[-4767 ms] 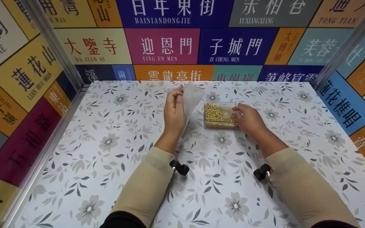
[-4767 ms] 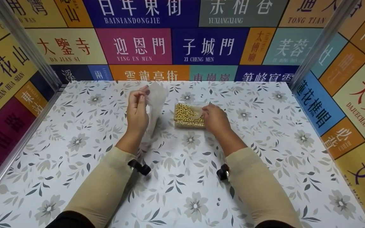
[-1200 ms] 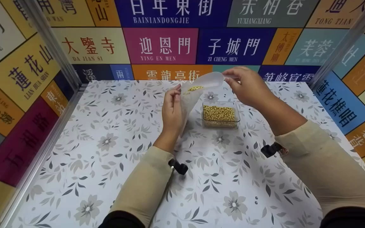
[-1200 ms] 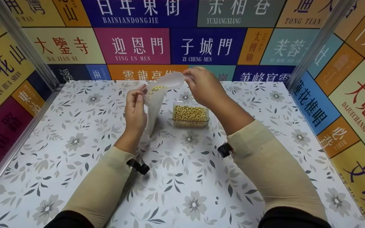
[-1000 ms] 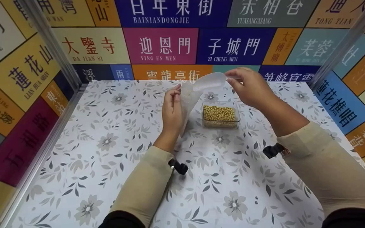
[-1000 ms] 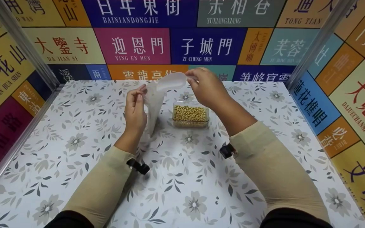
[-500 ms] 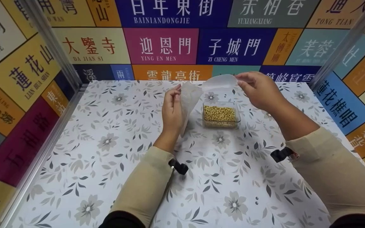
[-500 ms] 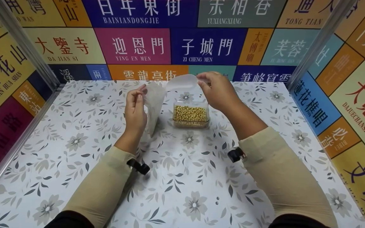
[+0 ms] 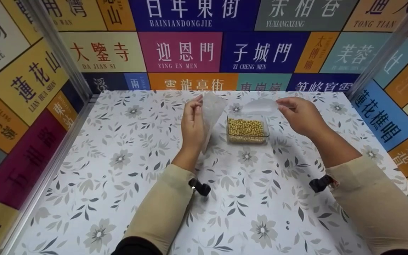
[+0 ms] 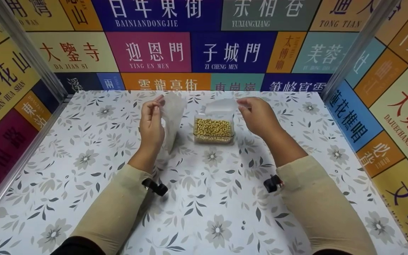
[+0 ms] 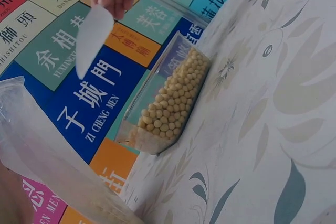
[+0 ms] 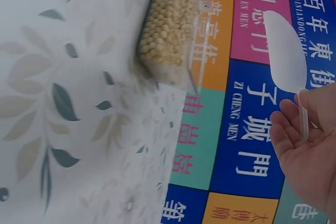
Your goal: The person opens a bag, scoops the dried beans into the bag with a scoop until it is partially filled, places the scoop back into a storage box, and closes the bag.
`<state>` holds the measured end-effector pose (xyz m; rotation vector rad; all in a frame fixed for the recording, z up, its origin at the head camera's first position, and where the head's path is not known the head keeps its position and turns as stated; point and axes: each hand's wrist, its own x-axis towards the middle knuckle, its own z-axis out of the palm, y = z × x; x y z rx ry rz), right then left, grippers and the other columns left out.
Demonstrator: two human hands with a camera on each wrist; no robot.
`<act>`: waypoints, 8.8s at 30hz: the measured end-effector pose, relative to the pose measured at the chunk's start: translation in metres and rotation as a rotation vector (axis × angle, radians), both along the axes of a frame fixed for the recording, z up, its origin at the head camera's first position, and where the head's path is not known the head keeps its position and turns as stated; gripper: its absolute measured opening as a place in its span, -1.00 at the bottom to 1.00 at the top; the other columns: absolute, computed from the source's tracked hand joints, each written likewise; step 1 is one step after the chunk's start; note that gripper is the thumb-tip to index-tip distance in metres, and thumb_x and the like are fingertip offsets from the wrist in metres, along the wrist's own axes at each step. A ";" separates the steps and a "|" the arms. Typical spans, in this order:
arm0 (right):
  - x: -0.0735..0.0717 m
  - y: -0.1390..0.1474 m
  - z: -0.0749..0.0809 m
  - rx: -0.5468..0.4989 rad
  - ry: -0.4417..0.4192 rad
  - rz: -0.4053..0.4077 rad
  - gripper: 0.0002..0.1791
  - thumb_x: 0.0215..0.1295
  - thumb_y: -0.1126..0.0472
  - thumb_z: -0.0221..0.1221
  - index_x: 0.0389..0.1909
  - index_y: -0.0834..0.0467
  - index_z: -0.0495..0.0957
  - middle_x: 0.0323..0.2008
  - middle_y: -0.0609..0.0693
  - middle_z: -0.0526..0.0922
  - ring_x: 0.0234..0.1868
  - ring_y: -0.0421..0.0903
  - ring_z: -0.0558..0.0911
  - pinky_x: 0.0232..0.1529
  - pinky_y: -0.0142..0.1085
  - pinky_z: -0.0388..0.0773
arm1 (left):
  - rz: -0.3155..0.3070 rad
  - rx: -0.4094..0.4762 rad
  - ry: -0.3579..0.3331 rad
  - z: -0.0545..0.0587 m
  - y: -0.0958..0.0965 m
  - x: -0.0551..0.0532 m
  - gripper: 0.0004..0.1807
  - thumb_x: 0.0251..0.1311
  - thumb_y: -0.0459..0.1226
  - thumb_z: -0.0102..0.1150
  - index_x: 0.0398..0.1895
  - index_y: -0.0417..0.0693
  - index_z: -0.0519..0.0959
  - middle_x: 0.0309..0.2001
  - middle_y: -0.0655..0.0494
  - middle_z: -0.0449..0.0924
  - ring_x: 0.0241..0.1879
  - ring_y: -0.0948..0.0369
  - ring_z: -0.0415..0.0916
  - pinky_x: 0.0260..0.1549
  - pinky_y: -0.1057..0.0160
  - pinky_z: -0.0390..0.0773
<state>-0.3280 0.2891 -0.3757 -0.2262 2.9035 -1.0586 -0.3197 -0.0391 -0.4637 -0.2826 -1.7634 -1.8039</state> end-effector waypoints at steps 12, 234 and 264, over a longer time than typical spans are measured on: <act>-0.008 0.013 -0.023 0.181 -0.053 0.078 -0.51 0.79 0.05 0.02 0.50 0.22 0.53 0.49 0.34 0.51 0.46 0.38 0.56 0.46 0.34 0.51 | 0.011 -0.007 -0.014 0.001 0.000 -0.001 -0.81 0.71 -0.39 -0.17 0.06 -0.28 0.48 0.47 -0.20 0.59 0.51 0.01 0.54 0.60 0.21 0.43; -0.018 -0.016 -0.046 0.329 0.212 0.053 -0.59 0.72 0.31 0.03 0.42 0.25 0.62 0.17 0.32 0.61 0.25 0.35 0.64 0.30 0.24 0.64 | 0.012 -0.017 -0.022 -0.001 -0.001 0.000 -0.78 0.74 -0.35 -0.16 0.08 -0.32 0.49 0.46 -0.08 0.62 0.46 0.04 0.56 0.57 0.19 0.49; -0.017 -0.028 -0.079 0.177 0.098 0.066 -0.54 0.73 0.30 0.01 0.50 0.32 0.52 0.54 0.32 0.46 0.62 0.33 0.41 0.70 0.20 0.29 | 0.016 -0.022 -0.021 -0.005 -0.001 -0.001 -0.80 0.75 -0.34 -0.15 0.07 -0.22 0.50 0.45 -0.03 0.64 0.43 0.10 0.57 0.55 0.22 0.49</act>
